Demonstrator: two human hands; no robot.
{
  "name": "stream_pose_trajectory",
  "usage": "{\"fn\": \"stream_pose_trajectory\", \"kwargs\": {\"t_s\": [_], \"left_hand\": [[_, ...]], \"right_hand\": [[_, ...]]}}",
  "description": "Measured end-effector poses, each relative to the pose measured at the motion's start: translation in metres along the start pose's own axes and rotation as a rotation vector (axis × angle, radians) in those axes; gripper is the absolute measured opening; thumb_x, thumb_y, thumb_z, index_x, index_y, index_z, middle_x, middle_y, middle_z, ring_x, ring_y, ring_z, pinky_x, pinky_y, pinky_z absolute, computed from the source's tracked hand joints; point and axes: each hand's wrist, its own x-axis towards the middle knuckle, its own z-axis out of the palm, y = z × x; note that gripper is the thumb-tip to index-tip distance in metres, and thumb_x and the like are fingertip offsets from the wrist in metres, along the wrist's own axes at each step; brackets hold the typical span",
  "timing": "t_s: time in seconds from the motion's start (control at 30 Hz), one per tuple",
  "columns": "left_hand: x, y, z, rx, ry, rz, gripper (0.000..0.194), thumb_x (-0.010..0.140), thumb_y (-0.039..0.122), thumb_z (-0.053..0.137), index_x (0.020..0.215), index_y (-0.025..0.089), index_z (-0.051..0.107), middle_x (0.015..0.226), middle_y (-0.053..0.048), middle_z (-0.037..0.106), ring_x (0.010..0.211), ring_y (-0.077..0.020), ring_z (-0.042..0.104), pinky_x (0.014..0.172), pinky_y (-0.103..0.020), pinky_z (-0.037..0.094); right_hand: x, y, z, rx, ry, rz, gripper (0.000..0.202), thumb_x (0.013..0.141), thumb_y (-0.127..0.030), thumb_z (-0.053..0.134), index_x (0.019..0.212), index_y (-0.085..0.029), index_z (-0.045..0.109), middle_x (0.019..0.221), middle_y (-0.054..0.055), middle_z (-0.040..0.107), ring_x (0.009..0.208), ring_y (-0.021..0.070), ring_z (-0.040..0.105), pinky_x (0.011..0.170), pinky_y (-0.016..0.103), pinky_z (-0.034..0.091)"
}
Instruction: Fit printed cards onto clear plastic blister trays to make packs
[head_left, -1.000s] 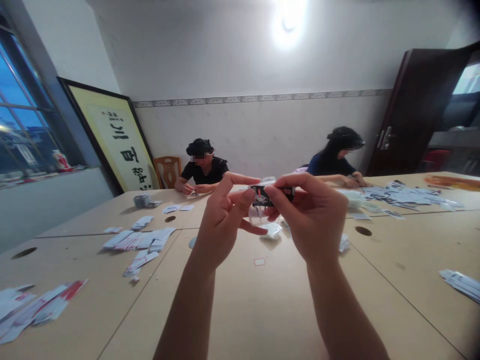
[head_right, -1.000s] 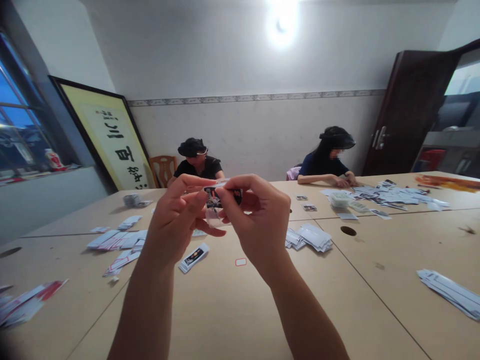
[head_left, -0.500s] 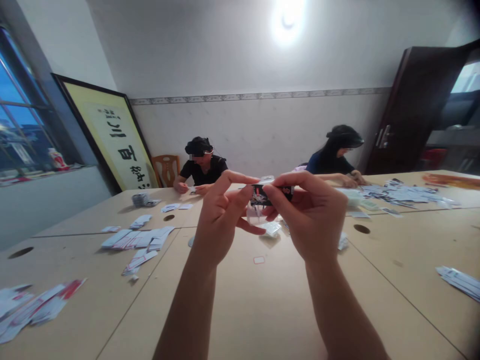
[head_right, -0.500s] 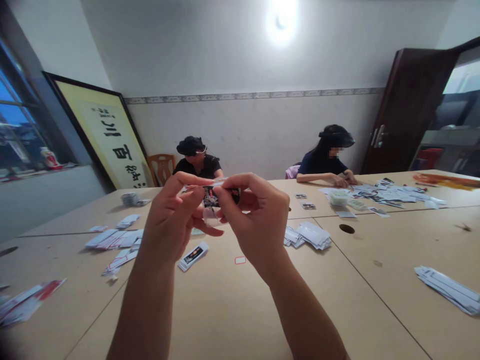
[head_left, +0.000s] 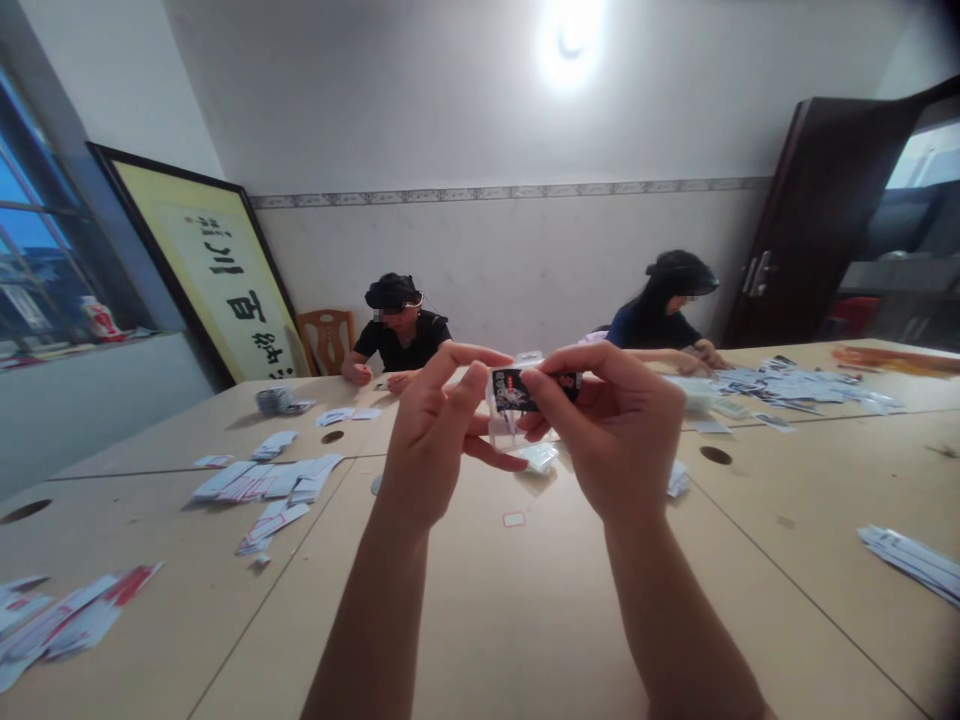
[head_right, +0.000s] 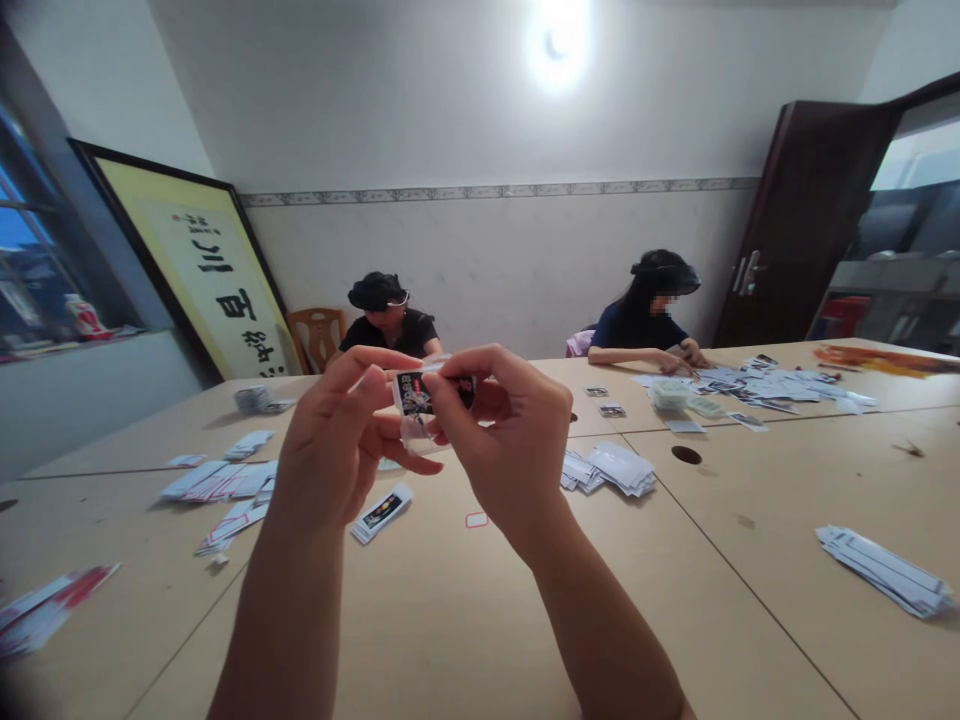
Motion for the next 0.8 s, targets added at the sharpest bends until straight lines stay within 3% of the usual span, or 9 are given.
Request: {"fn": "stream_pose_trajectory", "kwargs": {"t_s": [0.27,0.63,0.8], "left_hand": [[0.0005,0.003,0.0032,0.054,0.051,-0.032,0.036,0.083,0.052,0.074,0.098,0.021,0.061,0.064,0.002,0.062,0.053,-0.0156,0.067,0.047,-0.03,0.065],[0.0002,0.0023,0.005,0.056,0.076,0.026,0.025,0.082,0.044,0.077,0.092,0.024,0.065,0.049,0.008,0.045,0.045,-0.0102,0.054,0.043,-0.025,0.062],[0.0,0.0024,0.0055,0.103,0.099,0.014,0.027,0.083,0.045,0.075,0.092,0.023,0.063,0.064,0.004,0.061,0.05,-0.0125,0.063,0.045,-0.03,0.064]], "right_hand": [[0.0012,-0.0003,-0.002,-0.025,-0.033,0.008,0.01,0.08,-0.015,0.075,0.077,-0.02,0.067,0.062,-0.006,0.065,0.049,0.0125,0.07,0.044,0.021,0.057],[0.0008,0.0006,-0.0022,-0.025,-0.037,0.013,0.01,0.08,-0.016,0.076,0.076,-0.019,0.067,0.061,-0.005,0.065,0.049,0.0136,0.071,0.044,0.021,0.055],[0.0011,0.001,-0.001,-0.033,-0.027,0.041,0.01,0.079,-0.018,0.077,0.076,-0.019,0.067,0.06,-0.006,0.065,0.048,0.0136,0.07,0.044,0.021,0.054]]}}
